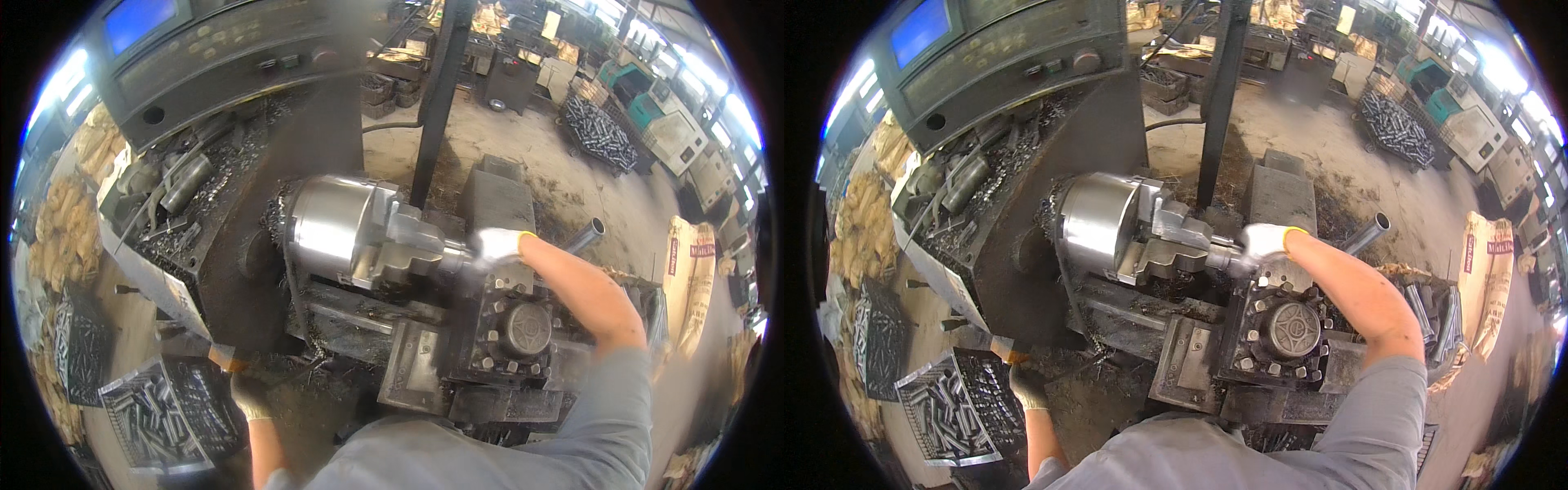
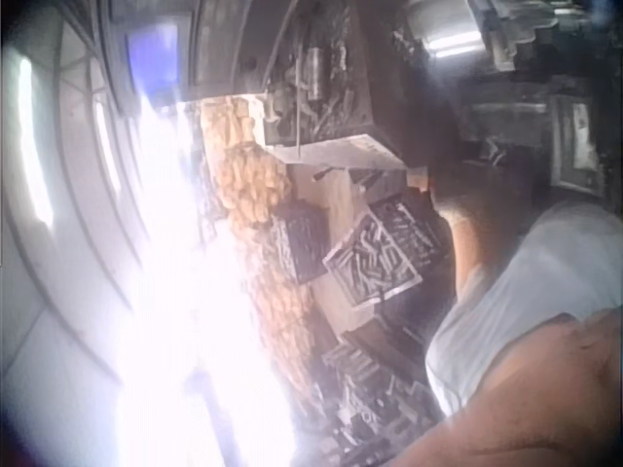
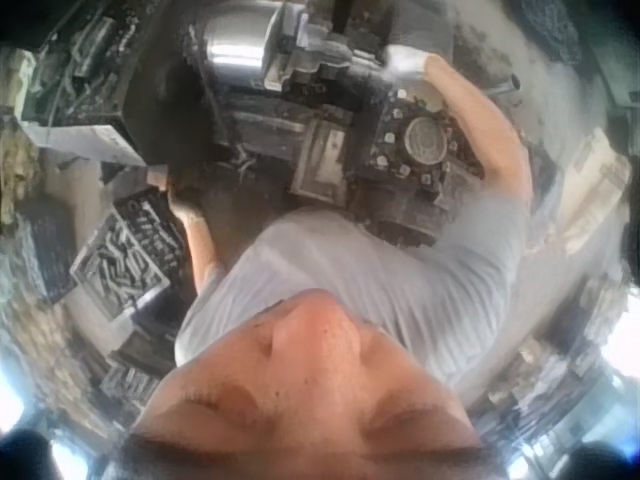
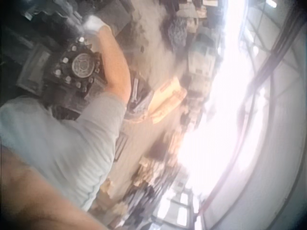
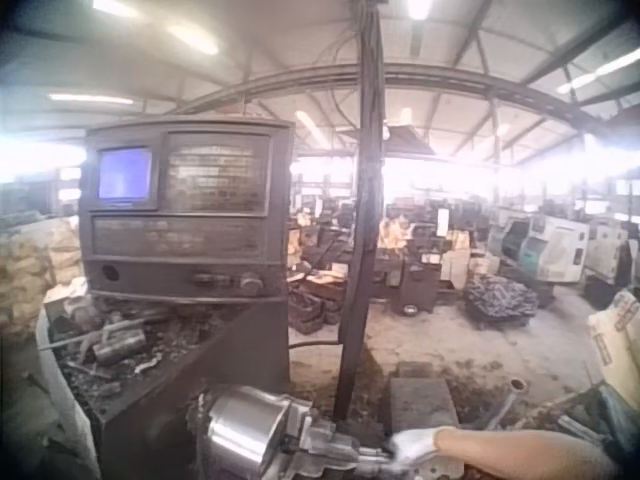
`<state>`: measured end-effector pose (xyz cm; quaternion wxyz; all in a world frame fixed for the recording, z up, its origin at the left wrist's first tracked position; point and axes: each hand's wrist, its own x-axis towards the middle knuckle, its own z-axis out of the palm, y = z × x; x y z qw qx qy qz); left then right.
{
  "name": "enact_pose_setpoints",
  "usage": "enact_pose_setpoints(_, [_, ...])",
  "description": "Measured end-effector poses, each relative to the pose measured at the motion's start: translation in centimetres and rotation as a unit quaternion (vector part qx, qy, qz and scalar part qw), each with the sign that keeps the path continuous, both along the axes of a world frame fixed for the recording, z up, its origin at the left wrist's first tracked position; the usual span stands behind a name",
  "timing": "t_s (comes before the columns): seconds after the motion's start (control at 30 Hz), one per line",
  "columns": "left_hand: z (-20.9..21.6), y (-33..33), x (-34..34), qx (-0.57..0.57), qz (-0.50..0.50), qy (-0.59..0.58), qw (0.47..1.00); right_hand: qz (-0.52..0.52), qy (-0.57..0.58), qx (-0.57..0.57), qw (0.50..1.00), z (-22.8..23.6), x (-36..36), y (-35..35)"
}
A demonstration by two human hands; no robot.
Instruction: The person repeatedly loads cylindrical metal parts into a CNC lathe chuck, secures them, and removes the finished parts. The person places the finished parts into a nearby metal basket.
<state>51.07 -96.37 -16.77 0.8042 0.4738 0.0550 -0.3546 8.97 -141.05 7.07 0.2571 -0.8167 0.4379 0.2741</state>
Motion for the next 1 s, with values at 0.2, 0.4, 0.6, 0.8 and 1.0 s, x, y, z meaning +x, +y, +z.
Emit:
enact_pose_setpoints(0.2, [1.3,3.0,3.3,-0.073,-0.074,0.097,0.99,-0.003,-0.245,-0.05,0.968,-0.8,1.6,0.7])
enact_pose_setpoints(0.4, [-2.9,4.5,8.6,0.051,-0.075,-0.091,0.992,0.014,-0.194,-0.108,0.975,0.4,0.8,1.2])
enact_pose_setpoints(0.6, [-2.5,5.4,8.1,0.278,-0.108,-0.248,0.922,-0.174,-0.393,-0.281,0.858,6.6,-4.4,11.4])
enact_pose_setpoints(0.8, [13.3,-1.1,0.0,0.242,0.08,-0.669,0.698,-0.177,-0.523,-0.367,0.749,6.6,-5.9,28.8])
enact_pose_setpoints(1.0, [31.9,-22.4,-4.5,0.064,0.058,-0.888,0.452,-0.33,-0.563,-0.143,0.744,0.8,-5.3,34.3])
